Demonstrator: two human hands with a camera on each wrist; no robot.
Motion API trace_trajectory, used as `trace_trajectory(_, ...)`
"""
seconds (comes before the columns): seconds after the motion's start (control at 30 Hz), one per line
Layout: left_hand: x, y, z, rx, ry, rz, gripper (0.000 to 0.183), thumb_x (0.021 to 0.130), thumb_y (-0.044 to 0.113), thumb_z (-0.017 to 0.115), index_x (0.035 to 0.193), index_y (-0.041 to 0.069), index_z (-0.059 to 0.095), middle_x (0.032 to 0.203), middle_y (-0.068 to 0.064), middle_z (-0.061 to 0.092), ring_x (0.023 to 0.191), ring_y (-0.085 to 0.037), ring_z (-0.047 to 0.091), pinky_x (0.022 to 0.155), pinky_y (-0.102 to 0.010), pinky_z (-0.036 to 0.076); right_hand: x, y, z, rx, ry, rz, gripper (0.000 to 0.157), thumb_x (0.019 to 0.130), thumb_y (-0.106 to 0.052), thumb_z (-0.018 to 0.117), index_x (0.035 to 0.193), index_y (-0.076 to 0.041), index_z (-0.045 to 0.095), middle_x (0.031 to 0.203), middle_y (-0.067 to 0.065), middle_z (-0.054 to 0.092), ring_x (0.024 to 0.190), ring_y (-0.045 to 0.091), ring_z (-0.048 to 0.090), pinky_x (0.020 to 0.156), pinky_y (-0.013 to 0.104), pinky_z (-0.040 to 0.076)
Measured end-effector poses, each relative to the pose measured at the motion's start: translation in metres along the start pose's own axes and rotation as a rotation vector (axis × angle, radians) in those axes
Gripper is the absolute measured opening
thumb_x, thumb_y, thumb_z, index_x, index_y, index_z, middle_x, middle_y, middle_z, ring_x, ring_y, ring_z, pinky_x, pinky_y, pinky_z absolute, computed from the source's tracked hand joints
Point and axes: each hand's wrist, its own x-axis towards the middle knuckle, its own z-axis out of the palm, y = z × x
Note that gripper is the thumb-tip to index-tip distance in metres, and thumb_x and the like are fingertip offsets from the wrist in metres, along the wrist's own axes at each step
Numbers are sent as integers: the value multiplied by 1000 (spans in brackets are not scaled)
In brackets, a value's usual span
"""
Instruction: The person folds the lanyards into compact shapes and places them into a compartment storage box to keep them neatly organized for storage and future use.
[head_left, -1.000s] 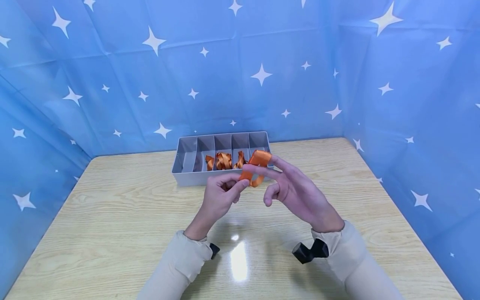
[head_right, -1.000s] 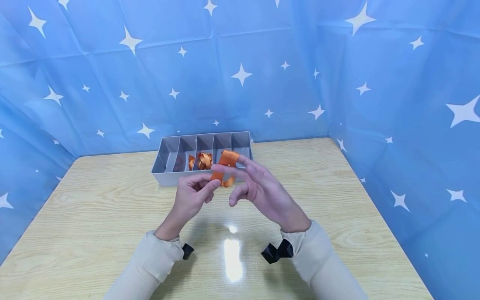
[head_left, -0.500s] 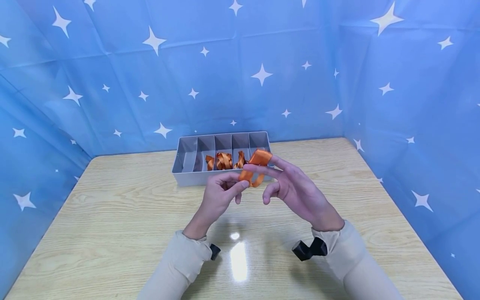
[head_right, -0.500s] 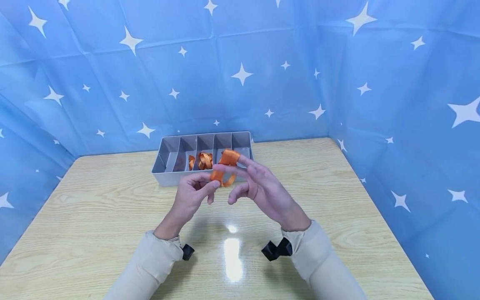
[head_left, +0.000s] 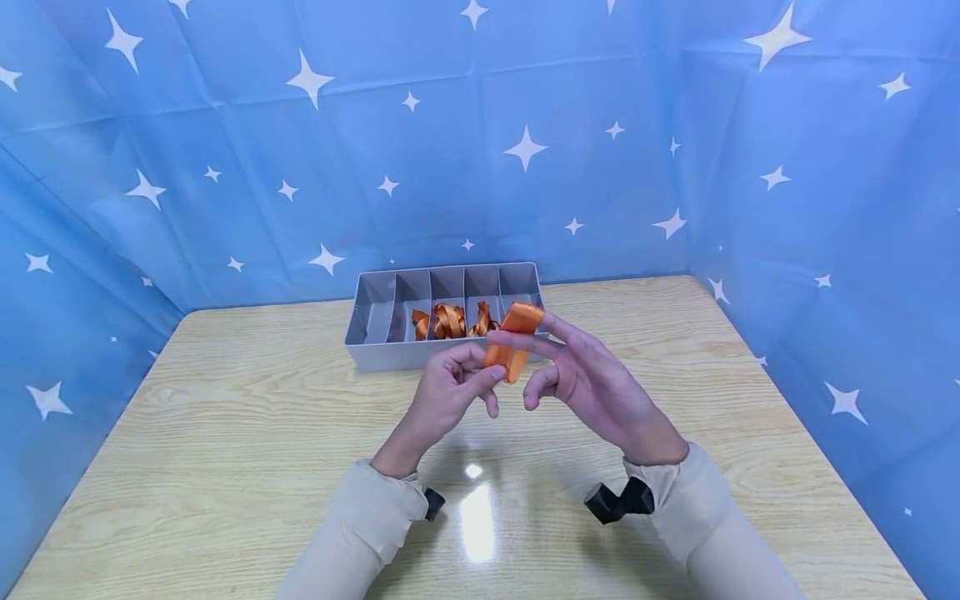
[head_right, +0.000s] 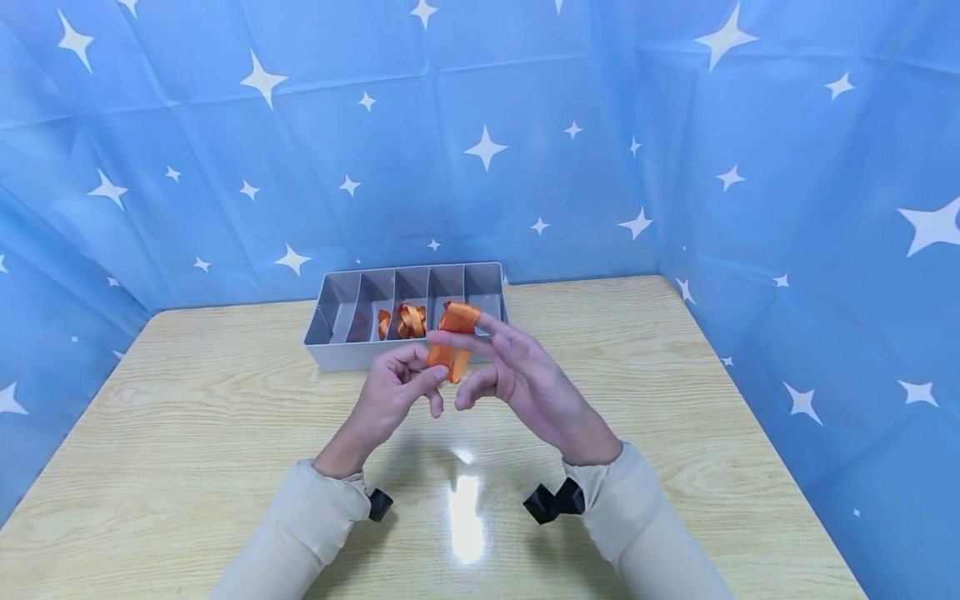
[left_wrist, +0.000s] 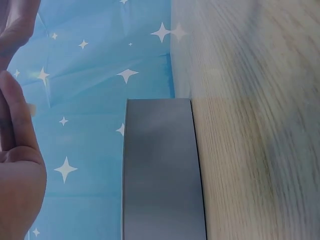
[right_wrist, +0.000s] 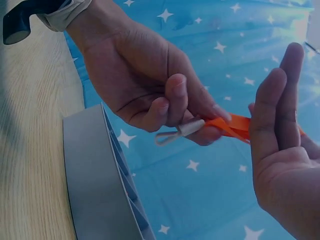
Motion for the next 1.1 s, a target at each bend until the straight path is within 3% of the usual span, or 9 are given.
trace_trajectory(0.33, -1, -4, -1, 149, 124, 62, 11, 92, 2, 69, 94, -9, 69, 70, 3, 64, 48, -12, 50, 45, -21, 40, -3, -4, 3, -50, 45, 31, 51, 110, -32, 29, 157, -12, 29, 153, 19, 42, 82, 19, 71, 86, 36, 49)
trace_trajectory(0.43, -2, -5, 0, 192, 179, 65, 8, 91, -2, 69, 95, -8, 72, 62, 1, 55, 49, -11, 43, 45, -21, 34, -3, -4, 4, -81, 66, 40, 52, 110, -33, 32, 157, -12, 28, 153, 17, 42, 82, 20, 71, 91, 39, 47)
trace_trajectory(0.5, -3, -5, 1, 217, 209, 64, 9, 90, -4, 69, 97, -7, 73, 63, -3, 57, 51, -11, 42, 46, -20, 32, -3, -3, 5, -108, 81, 41, 54, 109, -35, 35, 157, -12, 28, 153, 16, 42, 83, 20, 72, 94, 43, 46)
trace_trajectory(0.67, -3, -5, 4, 253, 260, 49, 12, 89, -3, 71, 100, -5, 75, 79, -16, 69, 56, -11, 44, 49, -20, 31, -3, 1, 5, -179, 94, -1, 55, 108, -32, 39, 157, -11, 28, 153, 15, 42, 85, 22, 72, 96, 48, 46)
trace_trajectory(0.8, -3, -7, 6, 284, 282, 67, 12, 89, -1, 72, 100, -3, 76, 73, -16, 66, 54, -11, 41, 48, -20, 28, -3, 6, 4, -240, 80, -68, 53, 108, -25, 38, 157, -9, 26, 154, 15, 41, 89, 25, 73, 91, 45, 51)
trace_trajectory(0.93, -4, -9, 7, 307, 307, 120, 13, 88, 0, 73, 100, -3, 76, 71, -7, 64, 55, -10, 43, 49, -20, 31, -3, 12, 3, -306, 93, -103, 55, 107, -22, 43, 157, -8, 26, 154, 15, 40, 90, 28, 73, 88, 44, 53)
trace_trajectory(1.1, -4, -10, 10, 344, 358, 177, 16, 88, -2, 73, 103, -5, 75, 79, -12, 68, 65, -10, 53, 56, -19, 42, -2, 16, 6, -388, 134, -98, 59, 105, -18, 51, 157, -6, 27, 156, 16, 38, 90, 36, 71, 88, 43, 54)
